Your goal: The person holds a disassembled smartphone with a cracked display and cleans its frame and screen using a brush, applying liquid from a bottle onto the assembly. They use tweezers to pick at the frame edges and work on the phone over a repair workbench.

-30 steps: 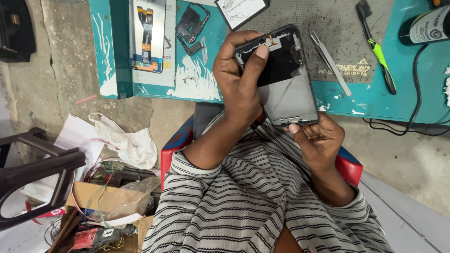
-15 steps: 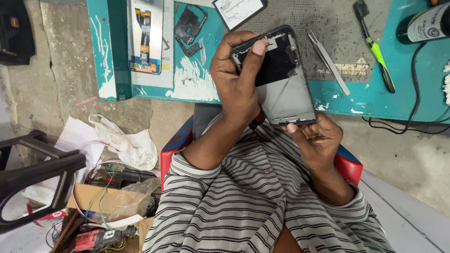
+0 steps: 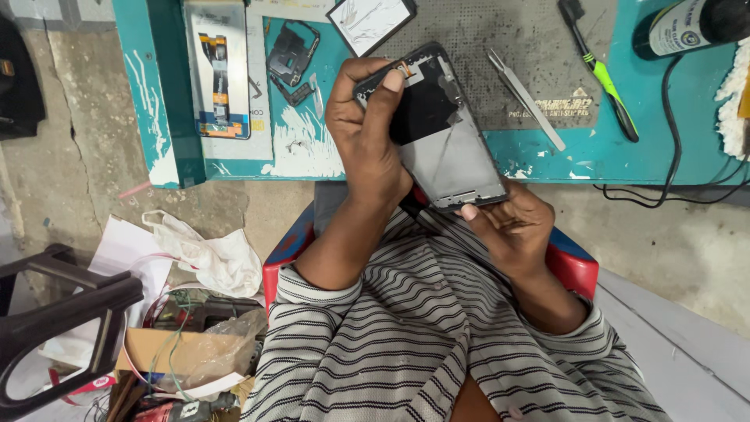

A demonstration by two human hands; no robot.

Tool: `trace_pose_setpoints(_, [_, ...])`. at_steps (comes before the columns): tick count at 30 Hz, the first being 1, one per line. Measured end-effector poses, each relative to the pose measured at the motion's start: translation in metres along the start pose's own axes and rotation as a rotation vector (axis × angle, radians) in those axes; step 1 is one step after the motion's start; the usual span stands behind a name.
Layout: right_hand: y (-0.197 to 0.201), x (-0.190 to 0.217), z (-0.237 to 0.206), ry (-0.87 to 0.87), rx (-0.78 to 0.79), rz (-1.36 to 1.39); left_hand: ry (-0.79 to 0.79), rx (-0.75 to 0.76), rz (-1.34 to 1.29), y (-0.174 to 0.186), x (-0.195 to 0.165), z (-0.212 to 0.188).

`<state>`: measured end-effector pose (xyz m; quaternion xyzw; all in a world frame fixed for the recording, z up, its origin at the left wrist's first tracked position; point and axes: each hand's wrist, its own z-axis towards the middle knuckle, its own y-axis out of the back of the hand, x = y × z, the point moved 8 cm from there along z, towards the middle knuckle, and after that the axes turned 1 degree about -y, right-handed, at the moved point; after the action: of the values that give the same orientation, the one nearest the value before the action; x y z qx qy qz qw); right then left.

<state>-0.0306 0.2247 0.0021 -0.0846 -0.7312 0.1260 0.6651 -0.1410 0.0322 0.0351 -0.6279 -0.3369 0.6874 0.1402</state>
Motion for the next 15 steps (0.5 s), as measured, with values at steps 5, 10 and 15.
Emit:
trace_pose_setpoints(5, [0.001, -0.001, 0.001, 0.028, -0.005, -0.013, 0.124, -0.045, -0.118, 0.003, 0.011, 0.002])
trace_pose_setpoints(10, [0.008, -0.001, 0.0, 0.054, -0.023, -0.106, 0.137, -0.04, -0.161, 0.002, 0.015, 0.006])
trace_pose_setpoints(15, [0.036, -0.003, 0.018, -0.013, -0.209, -0.464, 0.139, 0.023, -0.203, 0.006, 0.019, 0.014])
